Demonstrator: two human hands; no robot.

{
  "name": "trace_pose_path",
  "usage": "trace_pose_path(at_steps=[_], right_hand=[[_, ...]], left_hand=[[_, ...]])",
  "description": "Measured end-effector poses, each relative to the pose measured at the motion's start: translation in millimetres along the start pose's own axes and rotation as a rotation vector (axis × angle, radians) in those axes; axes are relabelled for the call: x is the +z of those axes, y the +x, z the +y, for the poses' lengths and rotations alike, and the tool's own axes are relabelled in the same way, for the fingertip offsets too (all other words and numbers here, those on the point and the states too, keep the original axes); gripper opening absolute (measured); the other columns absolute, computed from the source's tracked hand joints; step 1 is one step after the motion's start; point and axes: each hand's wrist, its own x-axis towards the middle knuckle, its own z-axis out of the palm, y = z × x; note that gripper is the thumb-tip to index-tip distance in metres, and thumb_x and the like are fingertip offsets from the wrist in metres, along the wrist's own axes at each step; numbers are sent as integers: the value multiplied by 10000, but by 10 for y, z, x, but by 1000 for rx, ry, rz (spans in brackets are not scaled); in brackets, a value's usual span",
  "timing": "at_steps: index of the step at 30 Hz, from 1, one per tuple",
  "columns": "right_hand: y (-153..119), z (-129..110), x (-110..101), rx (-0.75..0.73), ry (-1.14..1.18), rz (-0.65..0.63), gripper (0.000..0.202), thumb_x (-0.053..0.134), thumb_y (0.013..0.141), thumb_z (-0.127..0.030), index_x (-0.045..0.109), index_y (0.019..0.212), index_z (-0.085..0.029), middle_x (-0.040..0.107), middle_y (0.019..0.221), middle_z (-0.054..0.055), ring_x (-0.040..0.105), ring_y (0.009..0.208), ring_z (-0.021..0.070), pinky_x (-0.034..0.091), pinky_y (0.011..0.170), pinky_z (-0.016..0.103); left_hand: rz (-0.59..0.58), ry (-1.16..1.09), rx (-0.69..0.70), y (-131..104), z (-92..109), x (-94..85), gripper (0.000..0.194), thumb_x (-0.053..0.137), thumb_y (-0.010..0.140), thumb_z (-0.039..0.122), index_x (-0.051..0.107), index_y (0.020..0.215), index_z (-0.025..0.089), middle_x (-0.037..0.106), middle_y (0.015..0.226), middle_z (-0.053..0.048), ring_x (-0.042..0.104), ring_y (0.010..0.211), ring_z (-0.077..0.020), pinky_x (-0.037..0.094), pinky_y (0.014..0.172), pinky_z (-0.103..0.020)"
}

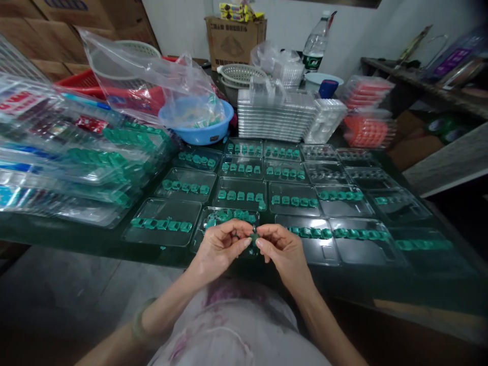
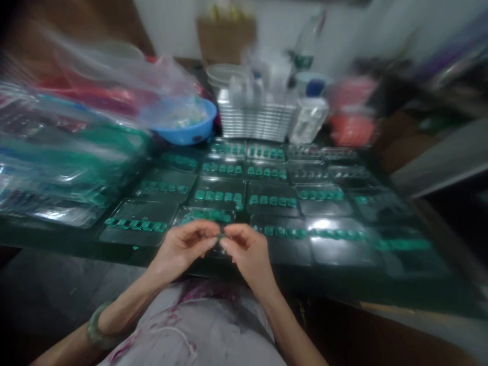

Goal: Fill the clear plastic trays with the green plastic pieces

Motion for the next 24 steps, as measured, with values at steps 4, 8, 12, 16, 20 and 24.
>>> trace_pose_path(at_steps=[4, 8, 12, 16, 20, 24], right_hand=[[0, 46, -6, -74, 62, 52, 169, 649, 708, -215, 618, 873, -212, 597, 761, -21, 464, 539, 64, 371, 450, 176], [5, 68, 0, -92, 116, 57, 151, 643, 720, -207, 610, 867, -216, 590, 751, -24, 457, 538, 61, 363, 463, 181], [-2, 63, -8, -74, 68, 79, 138, 639, 731, -221, 612, 866, -217, 571, 719, -33, 451, 539, 57, 362, 481, 185], [-19, 57, -34, -69, 32, 78, 116, 614, 758, -254, 610, 867, -216, 557, 707, -34, 440, 525, 55, 359, 479, 187], [-33, 58, -77, -118, -80, 115, 105, 568, 789, -262, 597, 875, -209, 559, 731, -17, 483, 586, 84, 392, 525, 207], [-73, 29, -134, -309, -289, 196, 106, 552, 790, -215, 599, 885, -206, 561, 854, 20, 522, 717, 120, 415, 601, 235]], left_hand=[[-9, -94, -81, 22, -18, 36, 222, 666, 708, 240, 617, 910, 164, 563, 755, -15, 462, 547, -76, 349, 434, -187], [-135, -283, -227, 66, -29, 42, 219, 650, 725, 283, 600, 898, 159, 516, 686, 13, 348, 445, -33, 254, 387, -177], [-210, -346, -431, 127, -7, 7, 177, 656, 721, 266, 583, 823, 142, 433, 537, 43, 314, 431, -35, 185, 394, -174], [-248, -444, -448, 178, -26, 13, 143, 658, 714, 222, 577, 793, 134, 459, 562, 26, 320, 458, -38, 175, 405, -182], [-221, -441, -398, 219, -63, 98, 124, 658, 712, 206, 578, 745, 117, 452, 547, 24, 322, 466, -41, 157, 397, -187], [-164, -337, -364, 258, -76, 194, 136, 642, 731, 235, 561, 710, 128, 417, 493, 41, 319, 446, -48, 148, 382, -192]])
